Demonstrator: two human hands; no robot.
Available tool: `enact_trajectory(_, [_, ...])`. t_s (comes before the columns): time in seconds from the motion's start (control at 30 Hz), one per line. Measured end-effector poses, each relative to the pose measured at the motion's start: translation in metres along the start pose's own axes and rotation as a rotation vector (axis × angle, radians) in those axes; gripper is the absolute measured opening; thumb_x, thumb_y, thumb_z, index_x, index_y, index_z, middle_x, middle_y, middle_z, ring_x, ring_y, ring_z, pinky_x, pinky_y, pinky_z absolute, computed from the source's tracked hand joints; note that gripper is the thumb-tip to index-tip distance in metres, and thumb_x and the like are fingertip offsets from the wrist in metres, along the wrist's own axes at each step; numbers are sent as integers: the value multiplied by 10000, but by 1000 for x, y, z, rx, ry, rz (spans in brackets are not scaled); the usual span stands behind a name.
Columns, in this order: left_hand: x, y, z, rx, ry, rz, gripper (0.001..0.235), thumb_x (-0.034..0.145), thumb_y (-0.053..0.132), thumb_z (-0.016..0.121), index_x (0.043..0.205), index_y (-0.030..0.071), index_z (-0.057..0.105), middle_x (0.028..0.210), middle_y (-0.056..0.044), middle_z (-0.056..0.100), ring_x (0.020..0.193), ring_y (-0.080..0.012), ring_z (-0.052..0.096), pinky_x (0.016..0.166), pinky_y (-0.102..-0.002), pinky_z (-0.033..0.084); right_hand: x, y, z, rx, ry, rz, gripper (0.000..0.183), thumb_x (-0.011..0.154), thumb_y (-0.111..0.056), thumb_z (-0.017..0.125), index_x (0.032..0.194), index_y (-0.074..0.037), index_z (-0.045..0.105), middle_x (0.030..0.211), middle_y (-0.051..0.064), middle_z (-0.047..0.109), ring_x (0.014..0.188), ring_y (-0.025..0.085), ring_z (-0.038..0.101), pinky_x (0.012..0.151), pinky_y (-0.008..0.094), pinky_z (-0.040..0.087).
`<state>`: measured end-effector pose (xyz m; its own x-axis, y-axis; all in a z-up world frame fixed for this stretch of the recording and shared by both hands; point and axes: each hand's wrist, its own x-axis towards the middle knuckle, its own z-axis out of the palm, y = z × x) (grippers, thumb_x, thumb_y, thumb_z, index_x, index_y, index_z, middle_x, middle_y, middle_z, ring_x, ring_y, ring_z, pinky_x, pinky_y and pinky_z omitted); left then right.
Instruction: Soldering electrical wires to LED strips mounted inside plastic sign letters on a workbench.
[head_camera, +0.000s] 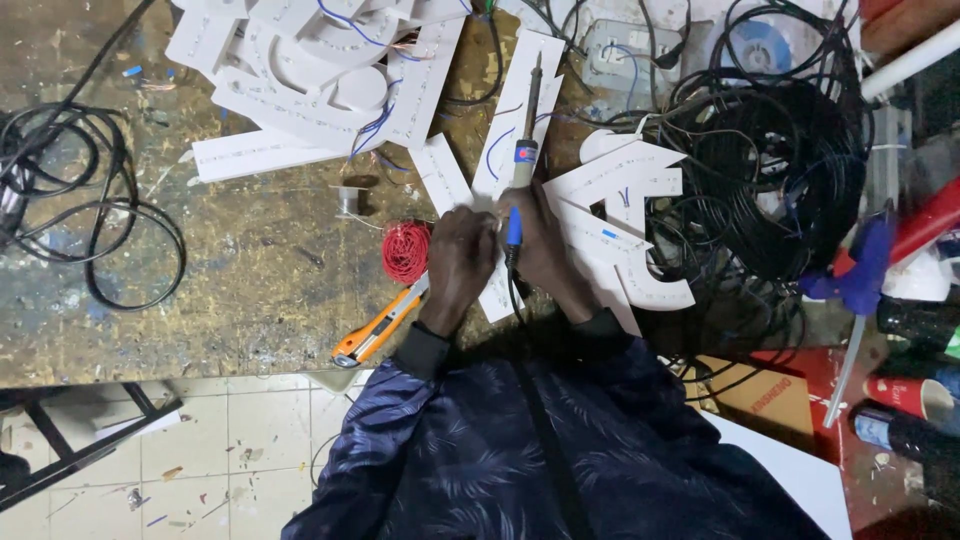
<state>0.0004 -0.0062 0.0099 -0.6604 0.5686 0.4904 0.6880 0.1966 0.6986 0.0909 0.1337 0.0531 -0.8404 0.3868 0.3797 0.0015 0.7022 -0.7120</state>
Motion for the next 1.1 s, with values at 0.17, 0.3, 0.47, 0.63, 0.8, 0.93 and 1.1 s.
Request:
enact_trajectory(0.17, [-2, 6, -8, -11, 9, -5, 79, 1020, 149, 763, 1047, 106, 823, 889, -154, 676, 872, -419, 674, 784, -514, 545, 0, 0, -3, 9, 52, -42, 189, 1053, -42, 685, 1177, -174, 635, 1139, 109, 642, 1049, 460, 769, 956, 478, 617])
enact_trajectory(0.3, [1, 6, -8, 13, 14, 52, 73, 1003, 158, 769, 1011, 110, 824, 866, -132, 672, 847, -384, 665, 764, -495, 550, 1, 7, -2, 30, 73, -20, 204, 1056, -7, 721, 1181, -150, 649, 1143, 109, 659, 1071, 431, 764, 972, 469, 614])
enact_trajectory(0.47, [-1, 0, 6, 49, 56, 69, 102, 1002, 154, 747, 917, 102, 770, 816, -133, 625, 814, -390, 642, 734, -500, 527, 4, -14, -13, 50, 57, -3, 231, 1062, 14, 700, 1220, -148, 653, 1173, 163, 656, 1086, 486, 752, 959, 547, 600])
enact_trajectory(0.63, [-2, -1, 9, 19, 90, 67, 140, 981, 128, 748, 859, 62, 727, 786, -162, 596, 790, -424, 632, 712, -521, 512, 4, -33, -35, 129, 61, -16, 179, 1117, 19, 666, 1225, -123, 661, 1154, 135, 617, 1097, 436, 745, 1013, 521, 588])
enact_trajectory(0.8, [1, 3, 9, 29, 125, 96, 137, 1018, 162, 731, 915, 77, 761, 787, -163, 592, 775, -415, 626, 725, -517, 513, -8, -41, -61, 127, 56, -110, 454, 1192, -354, 629, 1576, -116, 673, 1202, 153, 631, 1091, 363, 717, 1001, 512, 573])
enact_trajectory(0.93, [-1, 5, 9, 28, 122, 82, 184, 1058, 202, 710, 937, 68, 746, 804, -170, 589, 786, -438, 623, 718, -535, 492, -25, -29, -76, 205, 140, -91, 592, 1178, -493, 642, 1618, -97, 646, 1271, 150, 622, 1139, 292, 700, 1026, 494, 555])
enact_trajectory(1.1, [-4, 4, 14, -3, 175, 102, 181, 1107, 194, 670, 985, 83, 744, 814, -138, 567, 771, -416, 617, 730, -502, 506, -54, -7, -77, 404, 473, 178, 546, 1169, -464, 596, 1288, 53, 725, 818, 174, 699, 860, 257, 779, 860, 394, 633])
